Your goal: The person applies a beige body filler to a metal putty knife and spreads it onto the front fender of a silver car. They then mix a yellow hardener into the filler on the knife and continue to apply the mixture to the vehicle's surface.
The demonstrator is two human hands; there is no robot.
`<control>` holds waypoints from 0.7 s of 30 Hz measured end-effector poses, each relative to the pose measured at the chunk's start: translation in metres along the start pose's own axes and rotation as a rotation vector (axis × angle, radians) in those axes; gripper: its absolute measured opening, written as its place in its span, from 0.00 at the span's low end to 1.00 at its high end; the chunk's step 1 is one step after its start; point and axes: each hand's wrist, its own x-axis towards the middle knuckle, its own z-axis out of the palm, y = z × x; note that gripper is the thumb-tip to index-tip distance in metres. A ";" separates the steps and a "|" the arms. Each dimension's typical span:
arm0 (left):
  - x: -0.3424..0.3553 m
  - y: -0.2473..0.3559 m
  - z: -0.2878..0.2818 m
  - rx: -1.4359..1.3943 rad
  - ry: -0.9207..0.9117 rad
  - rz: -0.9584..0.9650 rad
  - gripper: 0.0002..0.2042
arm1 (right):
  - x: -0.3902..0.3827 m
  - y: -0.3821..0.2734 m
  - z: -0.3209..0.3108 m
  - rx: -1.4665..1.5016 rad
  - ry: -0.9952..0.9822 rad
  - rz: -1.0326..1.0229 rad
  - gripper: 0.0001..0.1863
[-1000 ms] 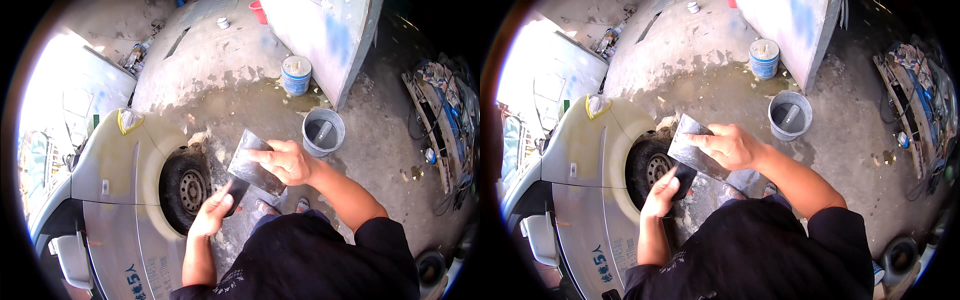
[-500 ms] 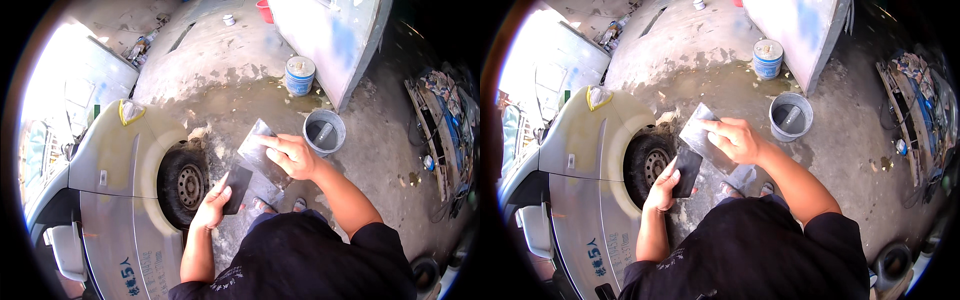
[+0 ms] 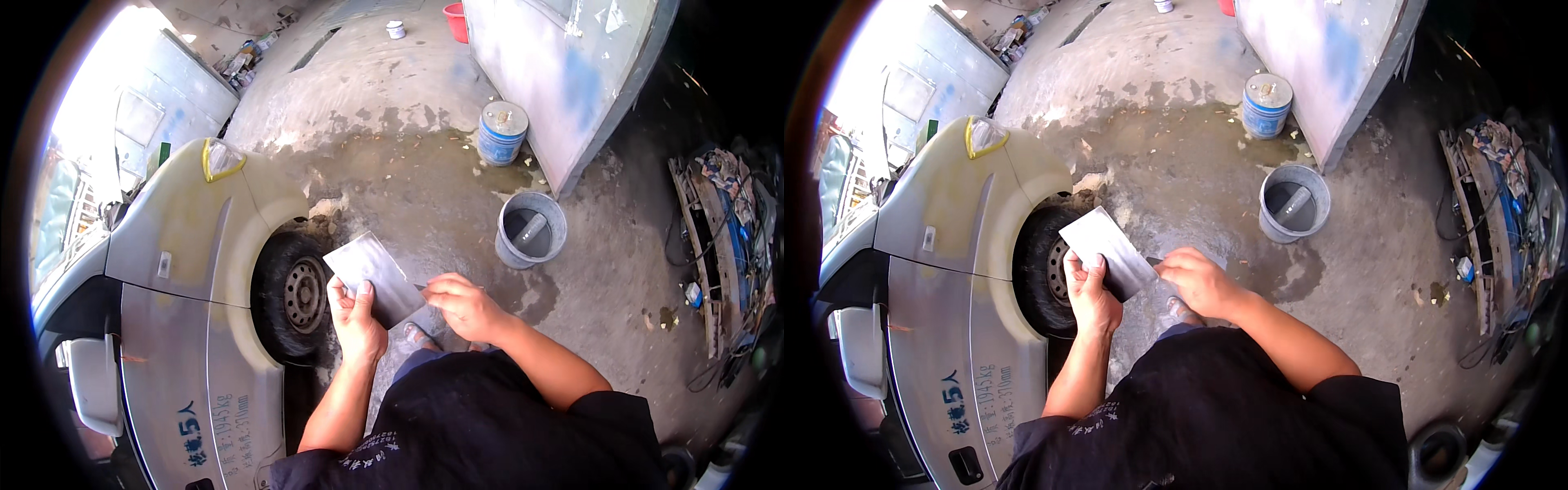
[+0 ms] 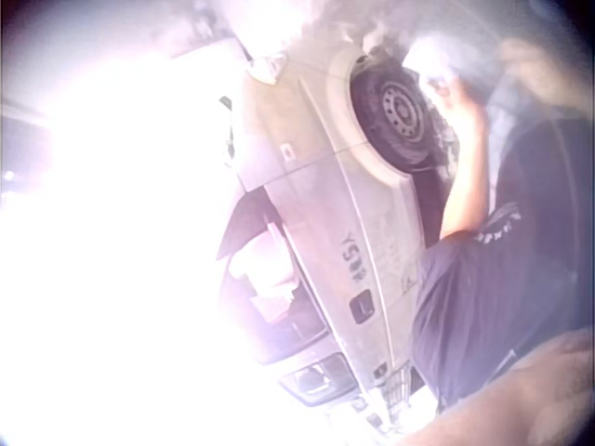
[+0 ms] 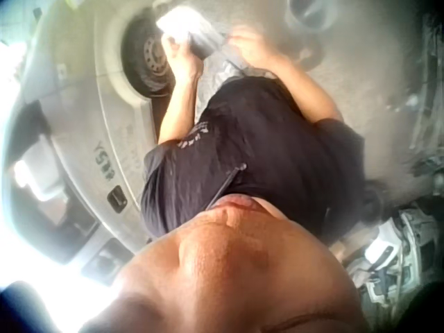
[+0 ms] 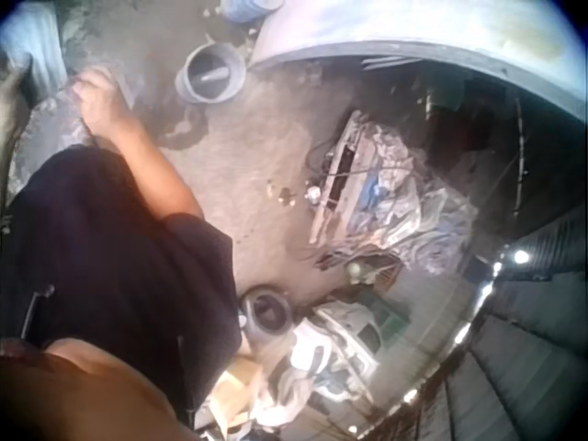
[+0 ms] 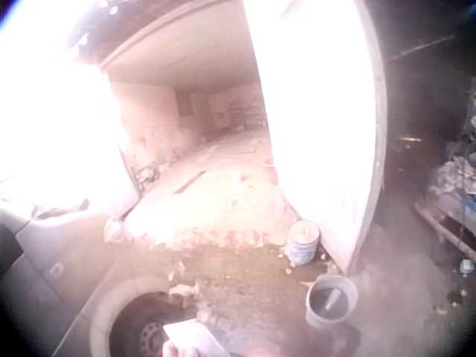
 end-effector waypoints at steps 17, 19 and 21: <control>-0.004 -0.010 0.005 0.253 -0.284 -0.036 0.16 | 0.004 -0.005 -0.016 0.230 -0.172 0.462 0.16; -0.006 -0.011 0.005 0.304 -0.311 -0.068 0.16 | 0.006 -0.003 -0.018 0.222 -0.189 0.470 0.16; -0.006 -0.013 0.004 0.335 -0.346 -0.086 0.15 | 0.007 -0.001 -0.019 0.234 -0.177 0.472 0.16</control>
